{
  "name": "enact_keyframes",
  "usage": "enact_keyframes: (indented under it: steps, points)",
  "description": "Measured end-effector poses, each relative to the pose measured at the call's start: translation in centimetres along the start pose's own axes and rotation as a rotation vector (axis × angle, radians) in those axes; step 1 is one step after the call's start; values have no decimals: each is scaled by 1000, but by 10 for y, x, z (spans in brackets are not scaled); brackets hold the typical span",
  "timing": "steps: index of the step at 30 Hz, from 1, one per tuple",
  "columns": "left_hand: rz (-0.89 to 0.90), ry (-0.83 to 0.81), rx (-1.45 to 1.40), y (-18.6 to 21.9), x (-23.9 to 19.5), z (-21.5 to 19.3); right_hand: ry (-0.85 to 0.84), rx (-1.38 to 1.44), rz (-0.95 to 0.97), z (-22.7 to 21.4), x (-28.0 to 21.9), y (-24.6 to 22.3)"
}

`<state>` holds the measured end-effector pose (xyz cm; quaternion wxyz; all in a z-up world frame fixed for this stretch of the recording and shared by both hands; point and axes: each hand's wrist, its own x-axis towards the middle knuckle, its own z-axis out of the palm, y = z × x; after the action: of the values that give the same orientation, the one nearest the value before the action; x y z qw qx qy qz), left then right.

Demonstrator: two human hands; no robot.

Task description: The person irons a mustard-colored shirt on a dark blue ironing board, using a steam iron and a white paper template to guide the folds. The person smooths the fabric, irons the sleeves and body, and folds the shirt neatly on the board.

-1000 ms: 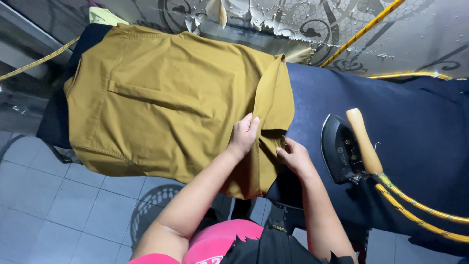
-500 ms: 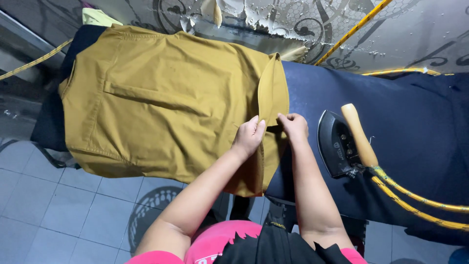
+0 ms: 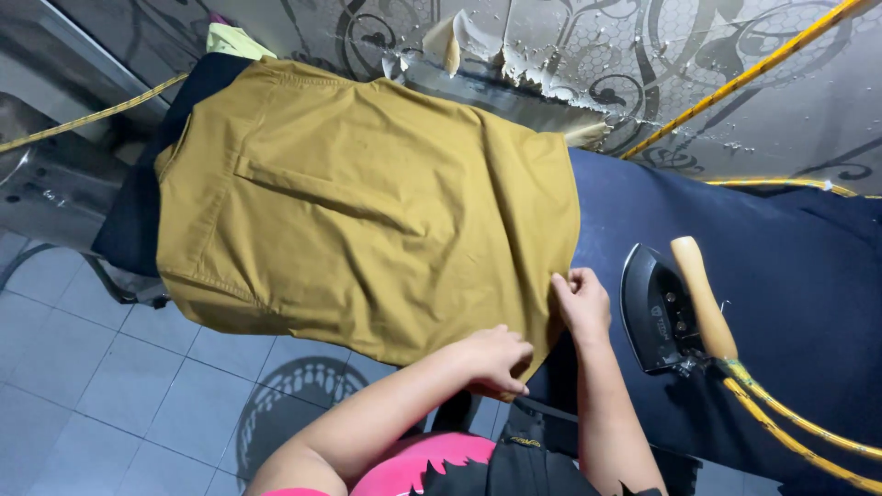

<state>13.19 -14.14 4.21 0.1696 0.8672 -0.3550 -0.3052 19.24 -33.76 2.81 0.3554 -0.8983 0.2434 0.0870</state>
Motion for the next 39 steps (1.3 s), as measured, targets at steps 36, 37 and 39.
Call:
enact_keyframes:
  steps: [36,37,39]
  points:
    - [-825,650,177,-390,95,-271,600,-429,-204,55,271,-110]
    - [-819,654,178,-390,96,-287,608,-429,-202,44,277,-121]
    - [-880,518,405,-388,89,-299,200,-380,-35,29,272,-128]
